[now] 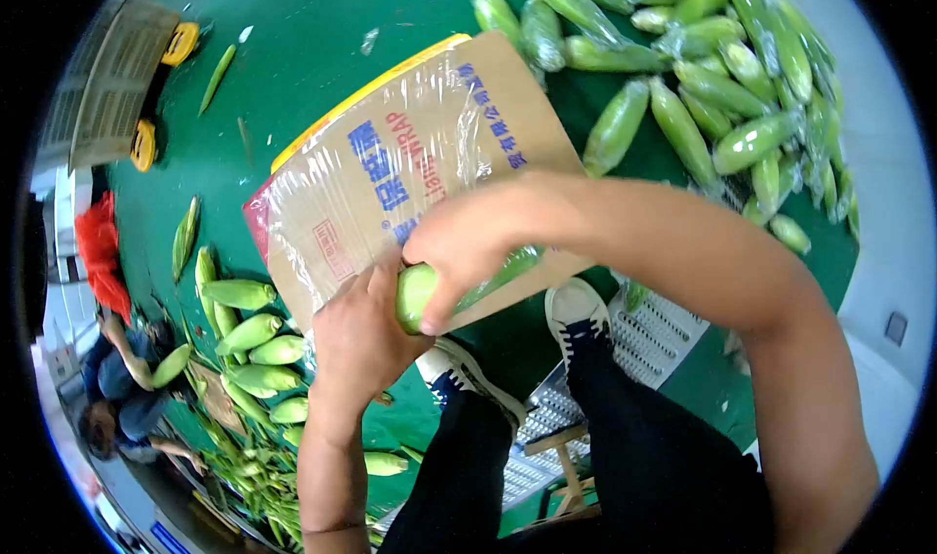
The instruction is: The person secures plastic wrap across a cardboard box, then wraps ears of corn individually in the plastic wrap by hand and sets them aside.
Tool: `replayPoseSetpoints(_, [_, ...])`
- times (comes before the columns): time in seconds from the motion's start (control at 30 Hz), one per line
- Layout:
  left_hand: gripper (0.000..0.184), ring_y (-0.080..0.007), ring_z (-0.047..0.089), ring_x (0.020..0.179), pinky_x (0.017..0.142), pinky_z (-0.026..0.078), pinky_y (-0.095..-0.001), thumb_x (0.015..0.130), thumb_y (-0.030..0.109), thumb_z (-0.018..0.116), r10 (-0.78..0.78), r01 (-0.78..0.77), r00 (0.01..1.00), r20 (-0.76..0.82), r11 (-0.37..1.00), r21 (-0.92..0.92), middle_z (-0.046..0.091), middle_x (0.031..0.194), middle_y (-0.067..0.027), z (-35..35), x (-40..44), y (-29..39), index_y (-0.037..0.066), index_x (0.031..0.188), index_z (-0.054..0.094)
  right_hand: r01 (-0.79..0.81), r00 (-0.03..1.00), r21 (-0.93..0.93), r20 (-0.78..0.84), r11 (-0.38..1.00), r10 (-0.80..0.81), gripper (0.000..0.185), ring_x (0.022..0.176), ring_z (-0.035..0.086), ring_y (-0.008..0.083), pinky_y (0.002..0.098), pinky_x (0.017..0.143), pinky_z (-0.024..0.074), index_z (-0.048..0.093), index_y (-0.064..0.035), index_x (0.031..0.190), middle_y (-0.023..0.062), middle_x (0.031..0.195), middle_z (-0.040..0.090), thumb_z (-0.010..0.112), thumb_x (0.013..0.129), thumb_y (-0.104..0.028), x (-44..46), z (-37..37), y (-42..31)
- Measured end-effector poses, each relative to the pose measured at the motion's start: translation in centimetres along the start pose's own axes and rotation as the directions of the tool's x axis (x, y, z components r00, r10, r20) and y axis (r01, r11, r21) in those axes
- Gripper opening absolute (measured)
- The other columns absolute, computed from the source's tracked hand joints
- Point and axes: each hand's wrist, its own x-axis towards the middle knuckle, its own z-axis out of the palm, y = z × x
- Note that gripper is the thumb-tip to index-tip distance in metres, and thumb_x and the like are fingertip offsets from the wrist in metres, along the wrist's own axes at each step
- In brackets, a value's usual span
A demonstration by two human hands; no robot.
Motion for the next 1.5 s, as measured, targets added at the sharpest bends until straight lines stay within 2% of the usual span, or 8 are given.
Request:
replayPoseSetpoints(0.33, [0.062,-0.0404,0.071,0.093,0.082,0.056,-0.0453,0.062,0.027,0.086,0.325,-0.219,0.833,0.448,0.937,-0.271,0.073,0.095,-0.0208,-1.1,2.1,-2.1,0.006,0.118,0.069,0.099,0.865,-0.647,-0.320,0.756,-0.387,0.076,0.160,0.015,0.0167,0.0579,0.129,0.0046,0.034,-0.0311,0.162,-0.0114,0.170,0.028,0.054,0.097,-0.064,5.9,1.8,3.8])
replayPoseSetpoints(0.47, [0.078,-0.0327,0.069,0.106,0.094,0.053,-0.0412,0.071,0.036,0.088,0.599,-0.020,0.096,0.795,0.800,-0.600,0.073,0.115,-0.0181,5.9,-3.0,1.3,0.008,0.138,0.059,0.102,0.834,-0.661,-0.351,0.743,-0.427,0.078,0.159,0.018,0.0169,0.0561,0.129,0.0066,0.036,-0.0273,0.162,-0.0107,0.170,0.028,0.052,0.096,-0.067,5.9,1.7,4.4])
replayPoseSetpoints(0.7, [0.077,-0.0298,0.065,0.106,0.110,0.042,-0.0465,0.065,0.042,0.089,0.545,-0.105,0.789,-0.284,-0.335,-0.936,0.068,0.113,-0.0165,10.7,-5.4,-4.1,0.000,0.124,0.062,0.600,0.682,0.590,-0.731,0.541,0.041,0.087,0.137,0.047,0.0314,0.0483,0.113,0.0408,0.039,-0.0004,0.150,0.0181,0.146,0.048,0.068,0.093,-0.059,-2.3,9.6,-1.2])
replayPoseSetpoints(0.9, [0.097,-0.0326,0.052,0.130,0.119,0.032,-0.0512,0.072,0.060,0.081,0.065,-0.571,0.818,-0.572,0.218,-0.791,0.056,0.137,-0.0203,9.2,-4.1,-1.7,0.001,0.141,0.048,0.453,0.854,0.797,-0.516,0.400,0.060,0.111,0.135,0.050,0.0230,0.0410,0.117,0.0358,0.029,-0.0043,0.158,0.0102,0.144,0.051,0.094,0.071,-0.028,-2.8,13.7,-6.3])
replayPoseSetpoints(1.2, [0.062,-0.0311,0.049,0.138,0.119,0.037,-0.0467,0.109,0.046,0.042,0.706,-0.245,-0.135,-0.695,-0.704,-0.667,0.052,0.147,-0.0193,-1.9,0.6,-3.4,0.002,0.153,0.038,0.019,0.858,0.987,-0.098,-0.160,-0.504,0.094,0.073,0.064,0.0153,0.0281,0.058,0.0506,0.036,0.0006,0.150,0.0086,0.097,0.061,0.091,0.077,-0.021,-2.1,15.3,-6.1])
replayPoseSetpoints(1.3, [0.061,-0.0322,0.064,0.115,0.107,0.046,-0.0544,0.090,0.035,0.079,0.148,-0.660,0.567,-0.810,-0.507,-0.555,0.068,0.121,-0.0114,1.4,-7.1,-2.0,0.010,0.140,0.057,0.496,0.860,0.832,-0.510,0.249,-0.007,0.097,0.097,0.065,0.0209,0.0338,0.076,0.0551,0.036,-0.0031,0.152,0.0133,0.117,0.058,0.091,0.077,-0.031,-3.7,12.8,-6.5])
replayPoseSetpoints(1.4, [0.050,-0.0335,0.065,0.115,0.105,0.052,-0.0554,0.097,0.043,0.062,-0.566,-0.662,0.694,-0.445,-0.260,-0.703,0.068,0.127,-0.0145,4.4,-5.9,2.0,0.008,0.133,0.063,0.435,0.352,-0.038,-0.912,0.900,-0.209,0.111,0.127,0.056,0.0330,0.0425,0.099,0.0514,0.032,-0.0100,0.158,0.0188,0.144,0.047,0.093,0.070,-0.042,-3.2,12.3,-5.0])
replayPoseSetpoints(1.5, [0.054,-0.0348,0.065,0.119,0.106,0.052,-0.0549,0.097,0.048,0.060,-0.601,-0.471,0.781,-0.170,-0.388,-0.792,0.067,0.132,-0.0168,4.5,-4.2,3.2,0.008,0.132,0.066,0.246,0.542,0.197,-0.839,0.949,0.033,0.119,0.135,0.051,0.0395,0.0478,0.108,0.0481,0.022,-0.0137,0.165,0.0200,0.149,0.047,0.092,0.071,-0.035,-3.1,13.1,-6.9])
